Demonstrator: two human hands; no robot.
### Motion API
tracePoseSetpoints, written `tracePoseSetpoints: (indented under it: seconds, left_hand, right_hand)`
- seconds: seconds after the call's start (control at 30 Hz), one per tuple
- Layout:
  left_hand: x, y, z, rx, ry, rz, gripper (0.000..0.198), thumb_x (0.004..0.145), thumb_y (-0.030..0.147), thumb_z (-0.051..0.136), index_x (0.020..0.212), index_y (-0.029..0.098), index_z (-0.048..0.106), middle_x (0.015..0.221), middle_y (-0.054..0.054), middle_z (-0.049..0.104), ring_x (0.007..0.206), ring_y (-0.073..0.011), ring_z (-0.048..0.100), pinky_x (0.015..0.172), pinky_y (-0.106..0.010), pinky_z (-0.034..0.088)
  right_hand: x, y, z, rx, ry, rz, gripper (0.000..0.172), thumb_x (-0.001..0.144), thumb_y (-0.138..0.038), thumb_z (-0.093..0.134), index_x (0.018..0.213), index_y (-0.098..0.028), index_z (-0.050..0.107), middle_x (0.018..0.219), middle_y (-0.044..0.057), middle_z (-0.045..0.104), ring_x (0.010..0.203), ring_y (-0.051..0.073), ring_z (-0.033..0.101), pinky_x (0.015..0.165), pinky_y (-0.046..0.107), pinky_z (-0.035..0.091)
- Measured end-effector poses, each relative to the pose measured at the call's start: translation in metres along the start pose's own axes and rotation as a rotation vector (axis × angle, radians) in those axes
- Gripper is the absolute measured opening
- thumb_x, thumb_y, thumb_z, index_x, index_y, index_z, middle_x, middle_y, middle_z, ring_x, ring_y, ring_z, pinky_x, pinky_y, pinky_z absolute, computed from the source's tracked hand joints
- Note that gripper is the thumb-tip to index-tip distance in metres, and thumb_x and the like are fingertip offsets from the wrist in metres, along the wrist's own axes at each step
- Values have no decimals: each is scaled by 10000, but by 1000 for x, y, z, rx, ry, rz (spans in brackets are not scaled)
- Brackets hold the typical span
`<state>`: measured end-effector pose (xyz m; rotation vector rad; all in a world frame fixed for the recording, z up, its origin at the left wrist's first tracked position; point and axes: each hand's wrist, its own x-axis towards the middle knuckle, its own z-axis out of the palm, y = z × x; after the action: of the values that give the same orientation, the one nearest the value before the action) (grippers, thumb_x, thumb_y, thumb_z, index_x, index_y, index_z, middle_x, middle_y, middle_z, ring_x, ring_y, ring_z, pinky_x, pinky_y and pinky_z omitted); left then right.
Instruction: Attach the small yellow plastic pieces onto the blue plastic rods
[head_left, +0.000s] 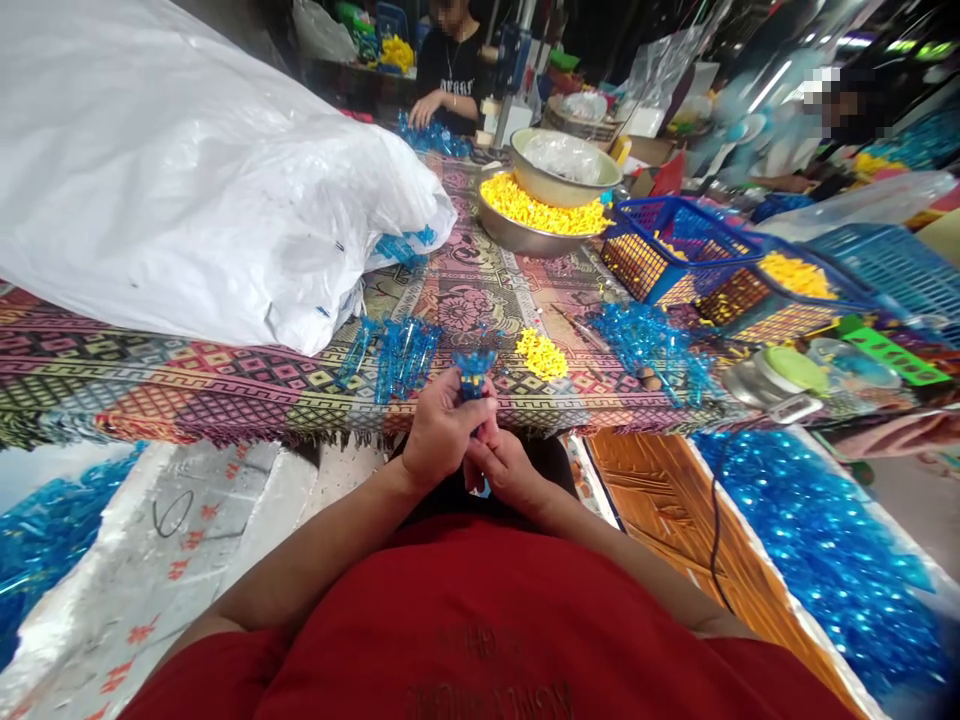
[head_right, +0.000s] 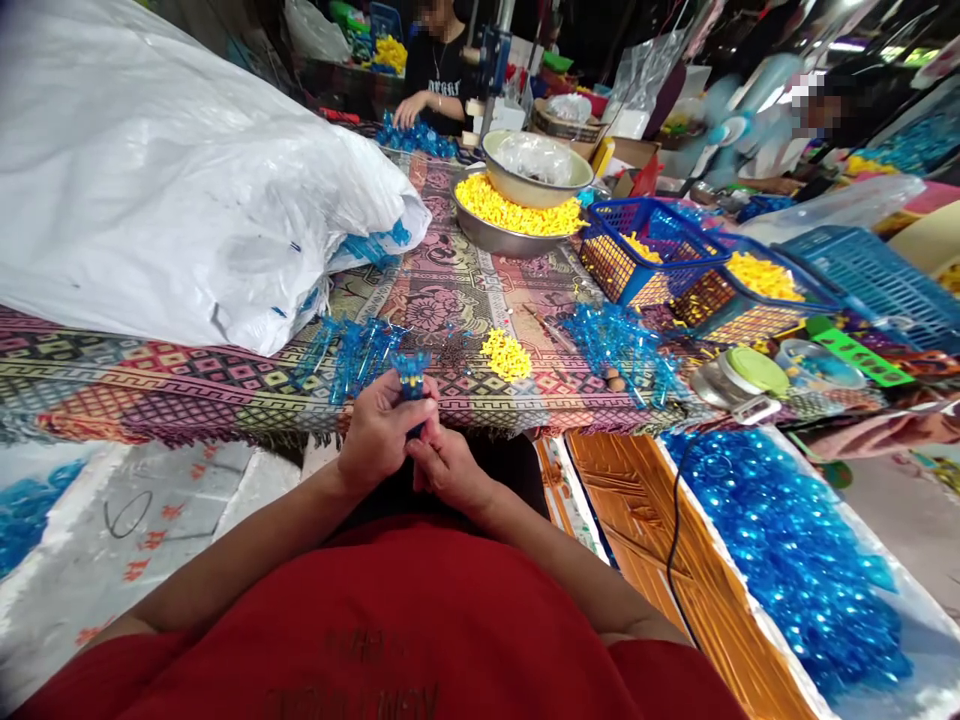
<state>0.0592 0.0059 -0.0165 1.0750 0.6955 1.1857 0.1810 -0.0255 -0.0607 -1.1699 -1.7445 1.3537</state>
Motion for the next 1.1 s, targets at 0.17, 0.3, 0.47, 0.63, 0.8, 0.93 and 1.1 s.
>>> tracePoseSetpoints:
  seconds: [0.17,0.3,0.47,0.63,0.8,0.93,1.1]
  left_hand:
    - [-7,5,-14,180,-98,15,171,755,248,628,889,158,572,735,-4,618,579,-109,559,566,-237,451]
    - [-7,2,-11,384,-224,125,214,775,309,625,921,153,612,930,-73,664,818,-180,603,759,-301,484]
    - [-8,1,-7,570,-303,283,159,825,287,548,894,156,606,865,-60,659,812,-176,596,761,-294,469]
    - [-12,1,-5,671,-255,301,164,827,281,506,705,173,526,653,-16,580,621,-126,532,616,-253,438]
    - [-7,4,-14,315,-306,-264,135,784,280,552,734,163,508,486,35,513,383,-87,456,384,-198,339]
    - [-1,9,-25,-106,-447,-607,230,710,319,648,822,140,558,560,9,559,399,-147,580,316,-187,348]
    - [-3,8,-27,-310,-607,-751,311,686,372,700,869,141,600,624,-15,581,512,-224,661,379,-247,468]
  right_hand:
    - [-7,-23,-37,-103,222,-250,404,774,-515,653,1013,-191,616,943,56,647,791,166,615,702,301,521]
    - [-4,-60,-61,-493,335,-564,690,728,-541,689,1305,-218,491,1189,116,573,1066,256,546,922,422,465]
    - [4,-84,-63,-696,254,-722,336,784,-451,667,996,-191,636,862,68,621,824,201,571,746,350,487]
    - [11,-66,-54,-642,386,-646,203,805,-381,641,828,-179,628,748,43,601,718,168,559,691,314,469]
    - [13,-46,-70,-328,198,-429,549,742,-468,706,1215,-222,578,1166,96,630,1012,219,608,842,347,503]
    - [4,-44,-86,-308,30,-510,537,860,-321,610,1370,-319,442,1432,80,455,1245,224,498,976,411,461]
    - [-1,-47,-84,-415,63,-619,270,876,-298,588,1136,-265,650,1176,79,632,1141,205,572,959,379,478]
